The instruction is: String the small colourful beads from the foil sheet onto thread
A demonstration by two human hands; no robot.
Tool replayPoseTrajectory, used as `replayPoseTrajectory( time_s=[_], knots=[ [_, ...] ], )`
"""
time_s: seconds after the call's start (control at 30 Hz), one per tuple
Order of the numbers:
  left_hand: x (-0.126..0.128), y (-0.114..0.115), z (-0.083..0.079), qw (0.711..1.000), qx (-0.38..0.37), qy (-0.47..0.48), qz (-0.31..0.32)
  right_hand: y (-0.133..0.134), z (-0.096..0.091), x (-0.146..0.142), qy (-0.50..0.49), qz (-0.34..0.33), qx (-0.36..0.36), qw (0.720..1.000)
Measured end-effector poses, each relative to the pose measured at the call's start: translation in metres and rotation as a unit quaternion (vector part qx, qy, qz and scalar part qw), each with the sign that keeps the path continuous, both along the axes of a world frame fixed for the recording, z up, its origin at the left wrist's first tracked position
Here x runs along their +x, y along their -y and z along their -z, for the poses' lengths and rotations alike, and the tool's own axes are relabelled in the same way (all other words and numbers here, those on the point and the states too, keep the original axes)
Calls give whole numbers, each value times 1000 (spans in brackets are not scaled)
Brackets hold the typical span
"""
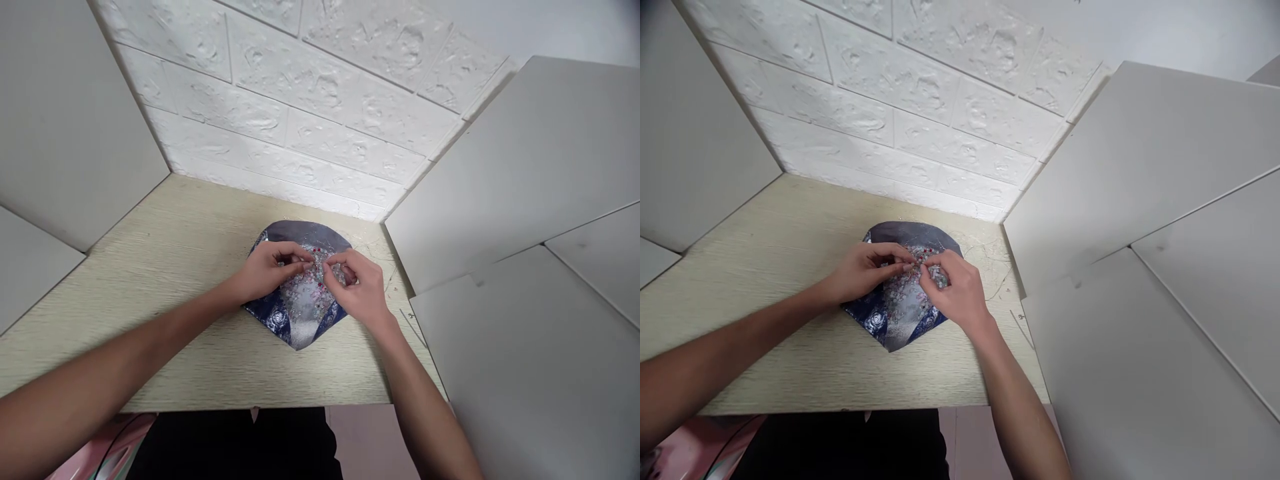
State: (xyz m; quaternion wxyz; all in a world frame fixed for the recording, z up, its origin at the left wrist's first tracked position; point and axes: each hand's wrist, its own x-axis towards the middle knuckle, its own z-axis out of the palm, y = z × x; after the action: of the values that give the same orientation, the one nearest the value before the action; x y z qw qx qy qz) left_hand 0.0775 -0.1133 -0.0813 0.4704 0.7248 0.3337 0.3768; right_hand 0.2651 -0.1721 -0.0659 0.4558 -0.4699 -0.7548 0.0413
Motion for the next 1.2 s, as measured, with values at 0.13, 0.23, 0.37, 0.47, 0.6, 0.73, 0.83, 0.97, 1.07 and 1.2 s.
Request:
replayPoseTrajectory(
  time_s=[0.13,0.23,0.37,0.47,0.6,0.73,0.83,0.97,1.07,1.2],
  knots=[
    [0,0,0,997,-46,54,-6,1,0,-1,-8,-14,8,1000],
    [1,1,1,995,-67,77,-9,2,-1,-2,-9,-22,24,999],
    [2,1,2,994,-75,85,1,1,-2,-3,1,-26,46,999],
    [2,1,2,994,-69,82,5,1,-2,-4,3,-26,59,998],
    [1,2,2,994,-63,90,11,2,-2,-4,6,-34,66,997],
    [1,2,3,994,-53,96,21,3,-2,-4,9,-34,65,997],
    [1,2,4,994,-49,96,26,3,-2,-4,11,-35,63,997],
    [0,2,3,994,-47,92,28,2,-2,-4,19,-35,59,997],
    [1,3,2,995,-45,86,30,2,-2,-4,26,-32,53,998],
    [1,4,0,996,-44,78,28,3,-2,-3,29,-34,46,998]
  ],
)
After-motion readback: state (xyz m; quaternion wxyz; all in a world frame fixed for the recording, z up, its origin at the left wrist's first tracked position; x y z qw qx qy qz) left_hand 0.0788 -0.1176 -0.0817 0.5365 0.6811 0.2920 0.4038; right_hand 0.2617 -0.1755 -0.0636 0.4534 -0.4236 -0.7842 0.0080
